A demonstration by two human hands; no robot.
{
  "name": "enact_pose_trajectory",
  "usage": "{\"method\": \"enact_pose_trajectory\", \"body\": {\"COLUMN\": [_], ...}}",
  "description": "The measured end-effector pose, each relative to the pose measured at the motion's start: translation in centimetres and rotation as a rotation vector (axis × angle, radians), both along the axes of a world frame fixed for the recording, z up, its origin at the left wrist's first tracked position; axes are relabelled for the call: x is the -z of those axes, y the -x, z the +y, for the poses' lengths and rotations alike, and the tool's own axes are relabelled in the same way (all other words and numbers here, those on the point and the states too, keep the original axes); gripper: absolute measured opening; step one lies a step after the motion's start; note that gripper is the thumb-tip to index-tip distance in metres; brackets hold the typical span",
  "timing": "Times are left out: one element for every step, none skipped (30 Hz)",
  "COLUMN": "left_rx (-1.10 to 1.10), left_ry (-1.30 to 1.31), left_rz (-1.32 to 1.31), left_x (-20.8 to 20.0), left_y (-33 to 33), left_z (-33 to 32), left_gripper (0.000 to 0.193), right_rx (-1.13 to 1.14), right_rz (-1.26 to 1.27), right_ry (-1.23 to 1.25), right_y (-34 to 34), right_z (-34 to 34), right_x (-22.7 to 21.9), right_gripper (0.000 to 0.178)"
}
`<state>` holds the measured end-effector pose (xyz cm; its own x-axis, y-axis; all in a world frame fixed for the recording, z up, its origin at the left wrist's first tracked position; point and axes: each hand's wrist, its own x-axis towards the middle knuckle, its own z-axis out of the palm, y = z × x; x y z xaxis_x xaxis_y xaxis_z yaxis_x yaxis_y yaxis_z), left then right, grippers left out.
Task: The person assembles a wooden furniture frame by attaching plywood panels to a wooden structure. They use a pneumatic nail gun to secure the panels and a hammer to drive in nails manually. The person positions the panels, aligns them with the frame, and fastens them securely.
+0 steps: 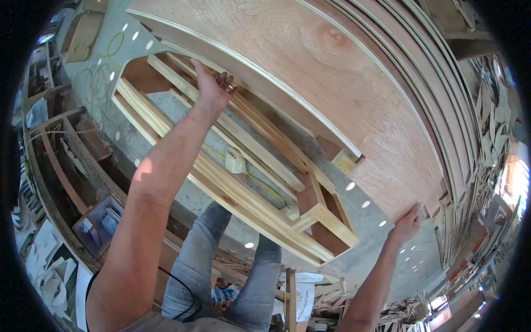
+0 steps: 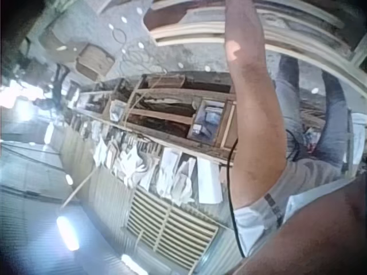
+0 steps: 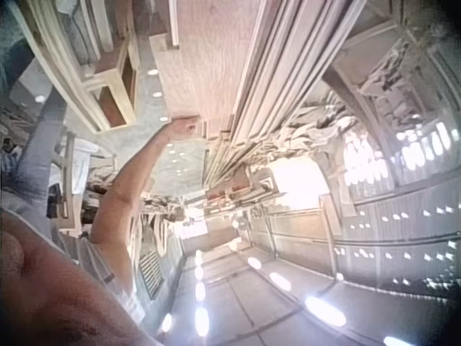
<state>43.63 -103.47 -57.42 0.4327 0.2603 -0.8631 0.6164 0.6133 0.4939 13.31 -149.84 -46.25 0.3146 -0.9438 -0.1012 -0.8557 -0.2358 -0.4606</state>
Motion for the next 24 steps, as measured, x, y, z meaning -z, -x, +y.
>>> {"method": "enact_pose_trajectory", "body": {"left_rx": [0.017, 0.034, 0.053, 0.065, 0.08, 0.096, 0.102, 0.106, 0.092, 0.063, 0.098, 0.152, 0.128, 0.106, 0.077, 0.046, 0.019, 0.038, 0.049, 0.059, 0.074, 0.09, 0.054, 0.075], "left_ry": [0.005, 0.011, 0.017, 0.012, 0.009, 0.006, 0.014, 0.016, 0.018, 0.01, 0.015, 0.035, 0.066, 0.094, 0.101, 0.111, 0.127, 0.103, 0.076, 0.04, 0.067, 0.095, 0.123, 0.062], "left_rz": [-0.017, -0.034, -0.05, -0.059, -0.069, -0.079, -0.07, -0.063, -0.075, -0.063, -0.072, -0.133, -0.122, -0.113, -0.093, -0.081, -0.046, -0.031, -0.034, -0.032, -0.053, -0.069, -0.117, -0.07], "left_x": [-0.2, -0.5, -0.7, -0.7, -0.6, -0.5, 0.1, 0.8, 1.2, 0.6, 0.6, 1.6, 1.1, 0.5, 0.0, -0.2, -0.3, -0.3, -0.6, -0.8, -0.4, -0.4, -0.4, -0.4], "left_y": [0.3, 0.4, 0.7, 0.6, 0.6, 0.4, 0.3, 0.2, 0.3, 0.4, 0.4, 0.7, 0.6, 0.5, 0.3, -0.4, 0.0, 0.4, 0.3, 0.1, 0.0, 0.1, 0.1, -0.2], "left_z": [-0.4, -0.6, -1.1, -1.3, -1.7, -2.0, -2.3, -1.5, -1.2, -1.5, -1.3, -0.7, -0.9, -1.1, -1.0, -0.9, -1.1, -1.3, -1.7, -1.6, -1.3, -1.4, -1.6, -1.6], "left_gripper": [0.093, 0.093, 0.094, 0.094, 0.095, 0.096, 0.097, 0.098, 0.098, 0.099, 0.101, 0.117, 0.115, 0.112, 0.113, 0.114, 0.115, 0.115, 0.116, 0.117, 0.118, 0.12, 0.119, 0.121], "right_rx": [0.002, 0.001, -0.019, -0.033, 0.019, -0.012, -0.039, -0.068, -0.054, -0.029, -0.048, -0.069, -0.092, -0.083, -0.074, -0.069, -0.072, -0.075, -0.087, -0.074, -0.062, -0.051, -0.051, -0.053], "right_rz": [0.031, 0.052, 0.015, -0.033, -0.076, -0.014, 0.055, 0.123, 0.105, 0.086, 0.082, 0.073, 0.055, 0.052, 0.048, 0.036, 0.057, 0.079, 0.085, 0.027, -0.03, -0.083, -0.088, -0.092], "right_ry": [0.027, 0.043, 0.069, 0.08, 0.054, 0.071, 0.12, 0.164, 0.109, 0.055, 0.068, 0.078, 0.079, 0.061, 0.042, 0.029, 0.041, 0.051, 0.06, 0.037, 0.014, -0.007, 0.012, 0.03], "right_y": [0.6, 0.6, 1.2, 1.3, 0.8, 1.3, 2.4, 2.8, 2.3, 1.9, 1.9, 2.0, 1.8, 1.6, 1.5, 1.0, 1.3, 1.4, 1.2, 1.5, 1.9, 2.3, 2.6, 2.8], "right_z": [-0.5, -0.6, -1.0, -0.8, -0.3, -0.2, -1.4, -2.6, -2.5, -1.9, -2.0, -2.2, -2.2, -2.1, -2.0, -2.1, -2.2, -2.2, -2.5, -2.2, -1.9, -1.6, -1.4, -1.2], "right_x": [-0.8, -1.0, -0.7, -0.2, -0.6, 0.9, 2.3, 2.9, 2.6, 2.4, 2.1, 2.2, 2.3, 1.8, 1.2, 0.9, 0.7, 0.9, 1.4, 1.7, 2.0, 2.4, 2.7, 3.1], "right_gripper": [0.06, 0.06, 0.063, 0.067, 0.064, 0.064, 0.064, 0.064, 0.065, 0.067, 0.065, 0.064, 0.063, 0.062, 0.062, 0.061, 0.06, 0.06, 0.059, 0.058, 0.058, 0.057, 0.056, 0.055]}}
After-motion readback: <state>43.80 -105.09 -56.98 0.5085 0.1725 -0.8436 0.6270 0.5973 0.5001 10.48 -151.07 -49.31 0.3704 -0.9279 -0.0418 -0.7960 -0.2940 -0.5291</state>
